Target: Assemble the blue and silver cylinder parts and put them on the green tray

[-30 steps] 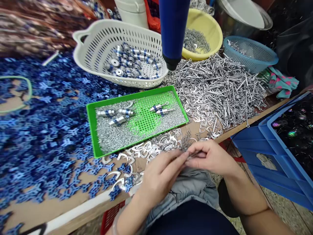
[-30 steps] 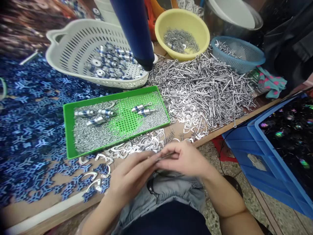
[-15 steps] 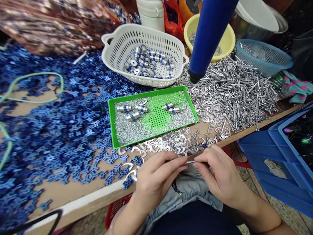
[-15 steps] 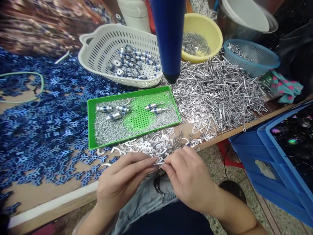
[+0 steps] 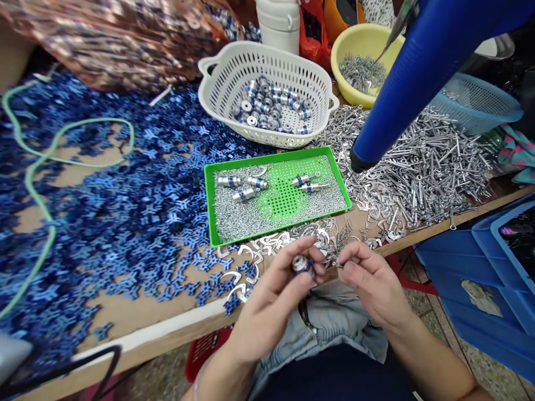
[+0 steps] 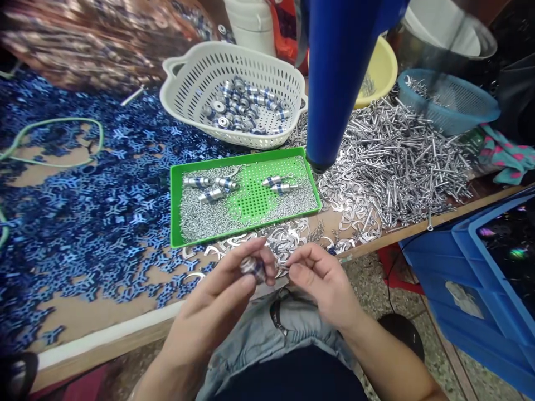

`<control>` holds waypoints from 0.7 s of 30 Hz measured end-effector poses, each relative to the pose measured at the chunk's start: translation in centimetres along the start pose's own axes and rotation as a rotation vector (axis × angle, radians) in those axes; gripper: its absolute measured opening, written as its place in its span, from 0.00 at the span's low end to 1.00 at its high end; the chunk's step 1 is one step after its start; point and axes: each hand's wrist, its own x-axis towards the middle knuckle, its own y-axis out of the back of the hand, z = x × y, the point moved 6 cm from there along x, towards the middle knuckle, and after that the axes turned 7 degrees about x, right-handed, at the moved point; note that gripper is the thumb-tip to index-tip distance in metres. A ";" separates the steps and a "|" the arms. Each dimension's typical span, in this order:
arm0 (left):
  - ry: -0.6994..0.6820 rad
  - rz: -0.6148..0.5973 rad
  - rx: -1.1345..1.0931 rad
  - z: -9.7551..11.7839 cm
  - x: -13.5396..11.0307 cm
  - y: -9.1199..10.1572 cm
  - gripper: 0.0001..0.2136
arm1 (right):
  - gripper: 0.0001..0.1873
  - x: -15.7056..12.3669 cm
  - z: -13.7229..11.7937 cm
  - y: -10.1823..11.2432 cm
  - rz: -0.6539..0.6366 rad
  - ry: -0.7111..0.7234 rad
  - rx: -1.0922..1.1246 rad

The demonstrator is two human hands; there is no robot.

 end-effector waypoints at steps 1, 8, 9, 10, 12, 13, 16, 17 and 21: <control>0.057 0.028 -0.148 -0.4 0.3 0.1 0.13 | 0.05 -0.3 -0.5 0.0 0.033 0.067 -0.149; 0.077 0.075 -0.198 -0.8 0.7 -0.4 0.07 | 0.06 -1.5 -2.2 -2.0 0.119 0.478 -0.802; 0.020 0.045 -0.041 -0.5 0.5 -0.5 0.08 | 0.06 -1.3 -1.9 -1.8 0.106 0.428 -0.753; -0.048 0.008 0.138 -0.2 0.2 -0.7 0.12 | 0.07 -1.1 -1.5 -1.7 0.076 0.356 -0.669; -0.209 -0.058 0.499 0.2 -0.3 -1.3 0.21 | 0.11 -0.7 -0.7 -1.7 -0.022 0.196 -0.452; -0.293 -0.068 0.655 0.3 -0.5 -1.5 0.26 | 0.14 -0.4 -0.5 -1.8 -0.081 0.125 -0.357; -0.441 -0.014 0.991 0.7 -0.4 -1.4 0.38 | 0.21 0.8 -0.7 -2.5 -0.210 0.031 -0.313; -0.453 0.024 1.071 0.9 -0.1 -1.0 0.41 | 0.19 1.7 -1.2 -2.5 -0.207 0.064 -0.390; -0.475 0.298 1.334 3.5 2.0 3.3 0.43 | 0.08 6.7 -4.2 -1.8 0.019 0.411 -0.969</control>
